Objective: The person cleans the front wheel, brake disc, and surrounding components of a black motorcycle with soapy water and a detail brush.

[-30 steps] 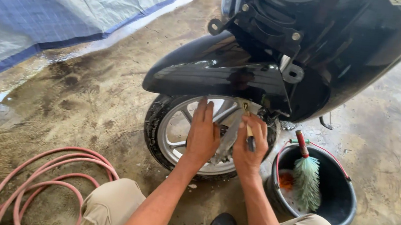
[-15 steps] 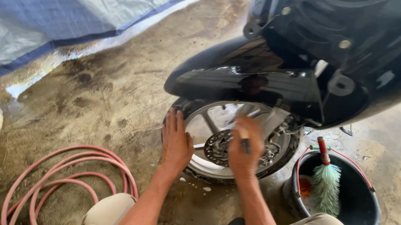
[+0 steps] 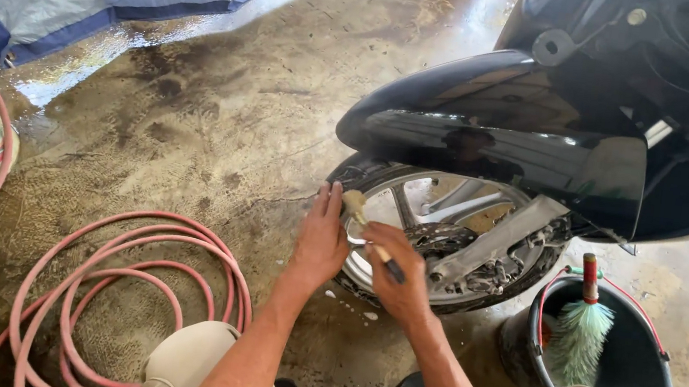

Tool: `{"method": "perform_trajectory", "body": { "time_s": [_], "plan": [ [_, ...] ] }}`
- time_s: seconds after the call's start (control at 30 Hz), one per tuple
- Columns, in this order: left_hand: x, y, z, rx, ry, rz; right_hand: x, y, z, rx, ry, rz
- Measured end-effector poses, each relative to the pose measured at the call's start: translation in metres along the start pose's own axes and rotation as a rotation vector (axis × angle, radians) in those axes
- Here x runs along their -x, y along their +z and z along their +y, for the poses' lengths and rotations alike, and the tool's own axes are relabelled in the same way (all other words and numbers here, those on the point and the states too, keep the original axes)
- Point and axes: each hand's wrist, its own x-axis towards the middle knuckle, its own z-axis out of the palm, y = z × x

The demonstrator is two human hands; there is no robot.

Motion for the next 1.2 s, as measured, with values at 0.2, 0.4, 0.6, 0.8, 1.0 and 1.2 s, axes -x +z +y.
{"method": "perform_trajectory", "body": {
  "time_s": [0.2, 0.4, 0.6, 0.8, 1.0, 1.2],
  "plan": [
    [0.002, -0.023, 0.053, 0.078, -0.119, -0.022, -0.034, -0.064, -0.023, 0.252, -0.125, 0.470],
    [0.004, -0.009, 0.066, -0.025, 0.016, 0.093, -0.042, -0.036, -0.049, 0.300, -0.002, 0.454],
    [0.010, -0.028, 0.095, 0.077, 0.062, 0.083, -0.034, -0.025, -0.034, 0.197, -0.050, 0.106],
    [0.023, -0.004, 0.091, 0.245, -0.125, -0.143, -0.051, -0.082, -0.065, 0.358, -0.063, 0.371],
    [0.020, 0.067, 0.022, 0.563, -0.440, -0.332, -0.040, -0.044, -0.037, 0.295, -0.060, 0.158],
    [0.033, 0.150, -0.060, 0.639, -0.636, -0.392, -0.035, -0.065, -0.033, 0.326, -0.037, 0.216]
  ]
}}
